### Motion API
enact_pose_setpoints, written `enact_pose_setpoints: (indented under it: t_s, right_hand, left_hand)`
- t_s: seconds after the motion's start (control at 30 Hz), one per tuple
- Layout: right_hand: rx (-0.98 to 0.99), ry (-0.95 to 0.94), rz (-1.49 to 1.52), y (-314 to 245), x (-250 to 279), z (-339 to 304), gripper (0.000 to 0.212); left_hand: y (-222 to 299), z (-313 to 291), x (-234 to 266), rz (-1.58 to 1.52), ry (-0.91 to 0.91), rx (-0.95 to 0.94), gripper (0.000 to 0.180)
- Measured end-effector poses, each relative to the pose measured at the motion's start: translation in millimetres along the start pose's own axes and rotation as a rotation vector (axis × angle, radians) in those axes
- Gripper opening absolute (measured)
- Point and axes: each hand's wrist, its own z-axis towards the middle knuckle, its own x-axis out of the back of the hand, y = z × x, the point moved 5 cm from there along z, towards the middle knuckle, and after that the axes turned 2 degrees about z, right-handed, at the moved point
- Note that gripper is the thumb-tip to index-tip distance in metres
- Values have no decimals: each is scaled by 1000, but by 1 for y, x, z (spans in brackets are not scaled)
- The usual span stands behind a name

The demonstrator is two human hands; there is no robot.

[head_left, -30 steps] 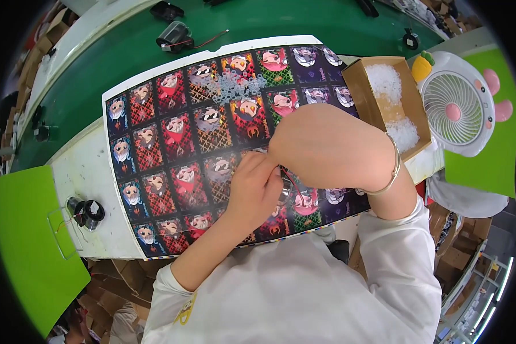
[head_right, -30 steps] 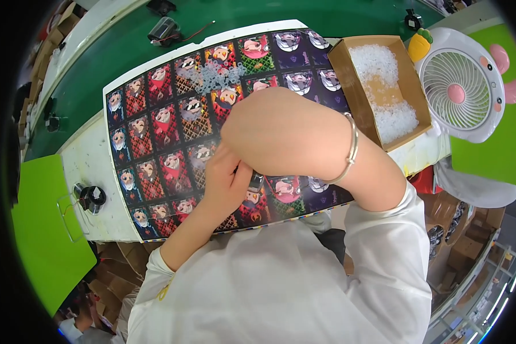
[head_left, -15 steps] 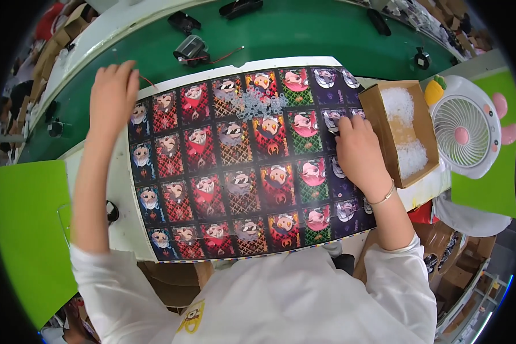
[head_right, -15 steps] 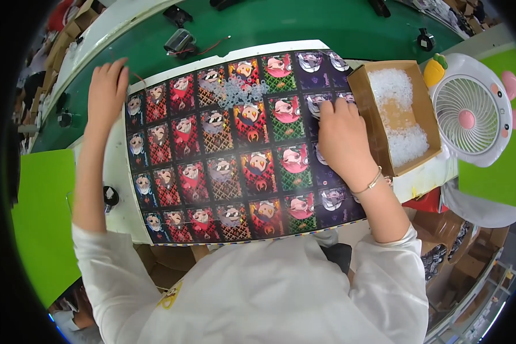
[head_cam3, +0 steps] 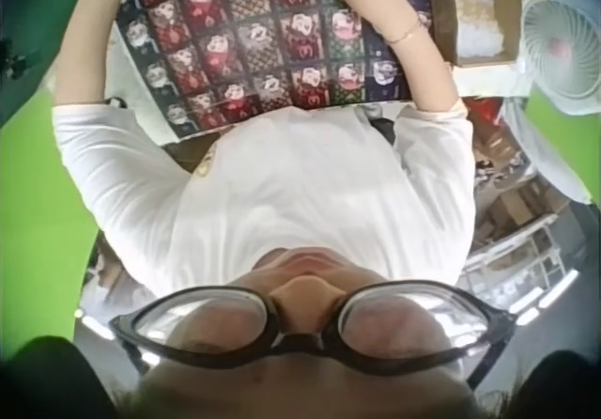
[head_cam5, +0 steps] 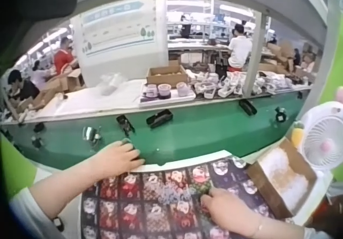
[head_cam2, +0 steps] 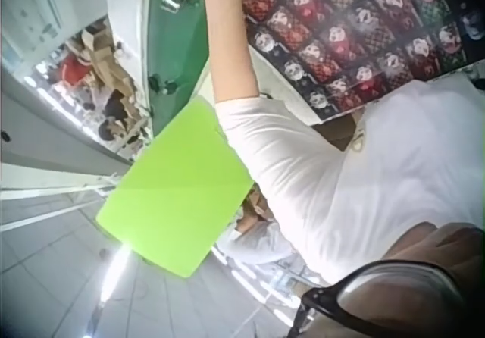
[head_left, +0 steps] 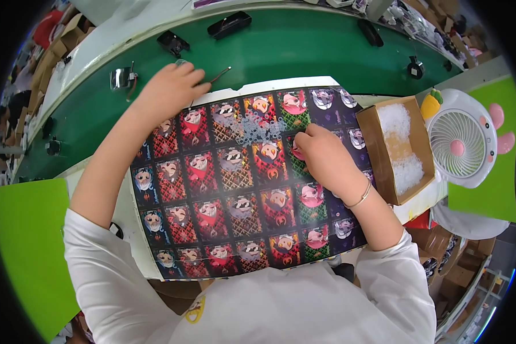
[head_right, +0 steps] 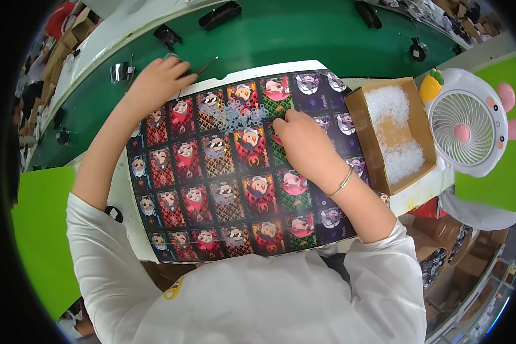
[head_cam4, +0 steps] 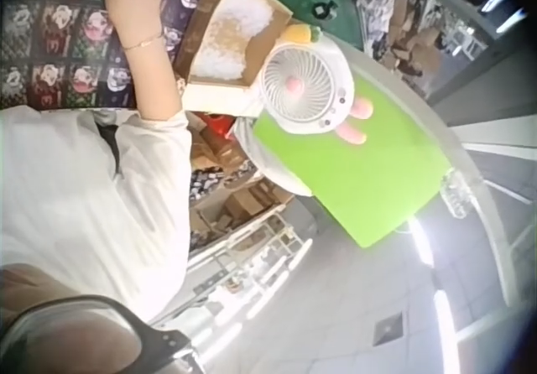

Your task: The person assembles small electronic fan components by threading wires through small rubber rings, attaching the rings to the component bodies by hand, and placing the assembled units onto a conveyor belt.

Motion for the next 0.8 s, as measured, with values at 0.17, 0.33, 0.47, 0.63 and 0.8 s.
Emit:
enact_pose_setpoints:
  t_s: [0.17, 0.33, 0.47, 0.63, 0.8]
  right_hand:
    - [34, 117, 151, -4, 5, -8, 12]
    - [-157, 8, 691, -22, 25, -34, 13]
    - [14, 197, 1129, -48, 31, -42, 12]
    - [-21, 161, 1133, -69, 8, -56, 13]
    - [71, -136, 927, -86, -7, -96, 15]
  left_hand:
    - [-37, 0, -14, -156, -68, 135, 12]
    - [-70, -30, 37, -861, 161, 732, 15]
    - [11, -29, 113, -1376, 315, 852, 20]
    - [105, -33, 142, -1600, 206, 875, 16]
    - [173, -43, 144, -1346, 220, 646, 11]
